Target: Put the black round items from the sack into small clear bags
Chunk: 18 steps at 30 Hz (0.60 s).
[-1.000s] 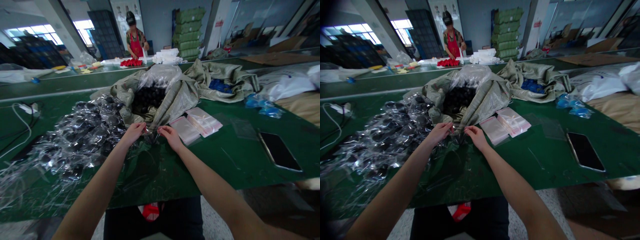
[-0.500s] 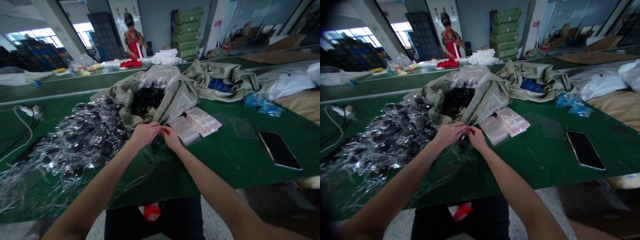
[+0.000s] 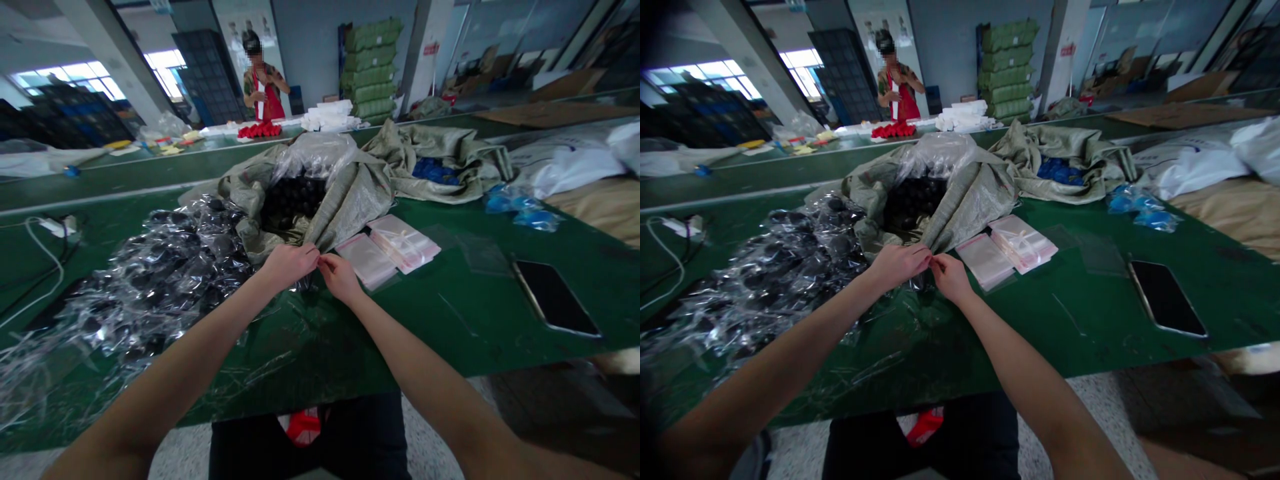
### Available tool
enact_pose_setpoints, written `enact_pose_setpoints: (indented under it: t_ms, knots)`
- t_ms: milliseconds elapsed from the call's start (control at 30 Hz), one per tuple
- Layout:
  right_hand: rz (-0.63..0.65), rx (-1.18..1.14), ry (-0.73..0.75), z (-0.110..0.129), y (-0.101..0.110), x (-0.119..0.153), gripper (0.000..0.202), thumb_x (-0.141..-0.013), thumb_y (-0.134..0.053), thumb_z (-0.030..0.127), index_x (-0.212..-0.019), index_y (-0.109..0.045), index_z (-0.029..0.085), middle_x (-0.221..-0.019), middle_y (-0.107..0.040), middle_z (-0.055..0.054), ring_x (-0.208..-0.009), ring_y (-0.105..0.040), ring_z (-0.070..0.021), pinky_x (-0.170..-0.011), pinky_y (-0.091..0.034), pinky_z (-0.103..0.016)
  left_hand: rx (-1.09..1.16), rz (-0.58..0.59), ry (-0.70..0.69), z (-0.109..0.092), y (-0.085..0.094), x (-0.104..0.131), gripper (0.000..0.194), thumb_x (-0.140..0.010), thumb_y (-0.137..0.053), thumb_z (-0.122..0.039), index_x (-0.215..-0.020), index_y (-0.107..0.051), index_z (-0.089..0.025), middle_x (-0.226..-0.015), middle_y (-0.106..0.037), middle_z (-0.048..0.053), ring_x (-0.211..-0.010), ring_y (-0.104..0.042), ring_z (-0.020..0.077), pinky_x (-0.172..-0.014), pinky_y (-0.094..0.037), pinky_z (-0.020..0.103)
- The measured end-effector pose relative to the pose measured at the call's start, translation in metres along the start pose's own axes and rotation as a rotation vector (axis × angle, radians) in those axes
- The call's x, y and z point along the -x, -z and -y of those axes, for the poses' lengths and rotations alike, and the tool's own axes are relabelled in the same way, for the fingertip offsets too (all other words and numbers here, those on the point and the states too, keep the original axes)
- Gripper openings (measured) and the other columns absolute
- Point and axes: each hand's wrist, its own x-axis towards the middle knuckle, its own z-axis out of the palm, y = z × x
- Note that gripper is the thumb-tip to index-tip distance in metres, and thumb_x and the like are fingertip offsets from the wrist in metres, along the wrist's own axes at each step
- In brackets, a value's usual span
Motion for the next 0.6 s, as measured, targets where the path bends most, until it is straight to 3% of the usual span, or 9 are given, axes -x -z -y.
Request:
enact_pose_setpoints:
  t_ms: [167, 400, 600]
  knots:
    - [-0.007, 0.067, 0.054, -0.003, -0.001, -0.001, 0.019, -0.090, -0.049, 0.020, -0.083, -0.066, 0.017, -0.086, -0.067, -0.007, -0.082, -0.060, -0.0179, -0.077, -0.047, -0.029, -0.004, -0.080, 0.025, 0.003, -0.008, -0.002, 0.029, -0.096, -0.041, -0.027, -0.089, -0.067, -0.015, -0.085, -0.067, 0.008, -0.061, -0.061, 0.0162, -0.048, -0.032, 0.029]
    - [-0.032, 0.075, 0.051, -0.006, 0.000, -0.001, 0.018, -0.093, -0.050, 0.020, -0.090, -0.067, 0.017, -0.093, -0.069, -0.008, -0.087, -0.062, -0.0179, -0.083, -0.047, -0.030, 0.097, -0.139, 0.064, 0.007, -0.006, 0.001, 0.025, -0.095, -0.045, -0.028, -0.093, -0.068, -0.018, -0.093, -0.070, 0.005, -0.074, -0.065, 0.0159, -0.055, -0.040, 0.026]
    - [-0.021, 0.101, 0.052, -0.003, 0.000, -0.001, 0.018, -0.093, -0.048, 0.019, -0.086, -0.064, 0.017, -0.087, -0.066, -0.007, -0.083, -0.060, -0.0186, -0.078, -0.046, -0.030, 0.219, -0.182, -0.010, 0.012, -0.013, 0.001, 0.030, -0.097, -0.046, -0.037, -0.103, -0.070, -0.021, -0.106, -0.072, 0.004, -0.087, -0.068, 0.0159, -0.063, -0.046, 0.025]
